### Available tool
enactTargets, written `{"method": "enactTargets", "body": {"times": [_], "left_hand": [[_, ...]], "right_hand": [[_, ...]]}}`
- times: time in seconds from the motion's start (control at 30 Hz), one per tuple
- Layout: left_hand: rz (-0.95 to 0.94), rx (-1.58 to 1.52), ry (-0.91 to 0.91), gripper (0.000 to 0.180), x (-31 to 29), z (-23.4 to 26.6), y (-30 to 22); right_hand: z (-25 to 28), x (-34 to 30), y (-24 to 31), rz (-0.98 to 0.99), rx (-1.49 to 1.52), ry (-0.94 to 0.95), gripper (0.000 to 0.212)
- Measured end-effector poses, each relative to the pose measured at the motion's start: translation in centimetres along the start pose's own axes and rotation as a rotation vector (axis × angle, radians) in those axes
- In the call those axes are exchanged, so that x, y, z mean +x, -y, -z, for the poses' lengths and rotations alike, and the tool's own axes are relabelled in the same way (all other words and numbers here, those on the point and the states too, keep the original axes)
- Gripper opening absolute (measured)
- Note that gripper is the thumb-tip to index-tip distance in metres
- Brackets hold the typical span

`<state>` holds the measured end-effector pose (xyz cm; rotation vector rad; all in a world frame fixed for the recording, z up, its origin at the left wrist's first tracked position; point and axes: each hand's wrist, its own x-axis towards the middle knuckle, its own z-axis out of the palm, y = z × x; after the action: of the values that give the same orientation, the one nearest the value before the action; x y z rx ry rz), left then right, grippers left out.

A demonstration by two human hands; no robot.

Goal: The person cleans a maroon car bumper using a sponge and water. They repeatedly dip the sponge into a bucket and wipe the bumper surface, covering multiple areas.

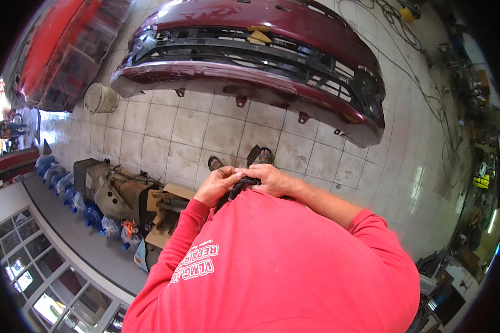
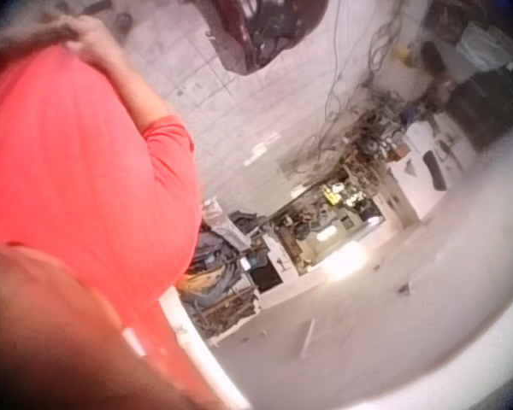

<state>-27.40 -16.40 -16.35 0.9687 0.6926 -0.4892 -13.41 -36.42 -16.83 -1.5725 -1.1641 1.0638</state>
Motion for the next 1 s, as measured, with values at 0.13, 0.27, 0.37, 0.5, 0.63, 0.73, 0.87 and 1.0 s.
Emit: {"method": "enactTargets", "body": {"times": [0.13, 0.27, 0.37, 0.5, 0.63, 0.73, 0.87, 1.0], "left_hand": [[-0.015, 0.247, -0.038, 0.040, 0.7, 6.6, 2.3], [-0.188, 0.329, -0.102, 0.047, -1.2, 10.8, 1.7], [-0.280, 0.367, -0.095, 0.041, -6.5, 15.1, 0.7], [-0.505, 0.373, -0.247, 0.032, -13.9, 21.8, 2.7], [-0.253, 0.506, -0.294, 0.034, -18.3, 29.6, 4.3], [-0.244, 0.529, -0.334, 0.036, -19.0, 32.2, 1.8], [-0.399, 0.519, -0.455, 0.030, -16.5, 34.8, -3.5], [-0.455, 0.484, -0.568, 0.028, -12.4, 37.9, -6.6]], "right_hand": [[-3.4, 5.0, -2.6, -0.118, 0.051, 0.115, 0.060], [-6.3, 9.3, -0.8, -0.184, 0.053, 0.112, 0.068], [-6.5, 11.1, 2.5, -0.203, -0.058, 0.139, 0.069], [-9.9, 11.5, 2.5, -0.381, 0.308, -0.060, 0.066], [-11.0, 16.7, 3.5, -0.351, 0.466, -0.035, 0.060], [-10.1, 20.7, 5.1, -0.562, 0.541, 0.136, 0.060], [-8.2, 25.4, 5.7, -0.539, 0.910, 0.152, 0.059], [-4.7, 31.9, 7.3, -0.569, 0.485, 0.235, 0.054]]}}
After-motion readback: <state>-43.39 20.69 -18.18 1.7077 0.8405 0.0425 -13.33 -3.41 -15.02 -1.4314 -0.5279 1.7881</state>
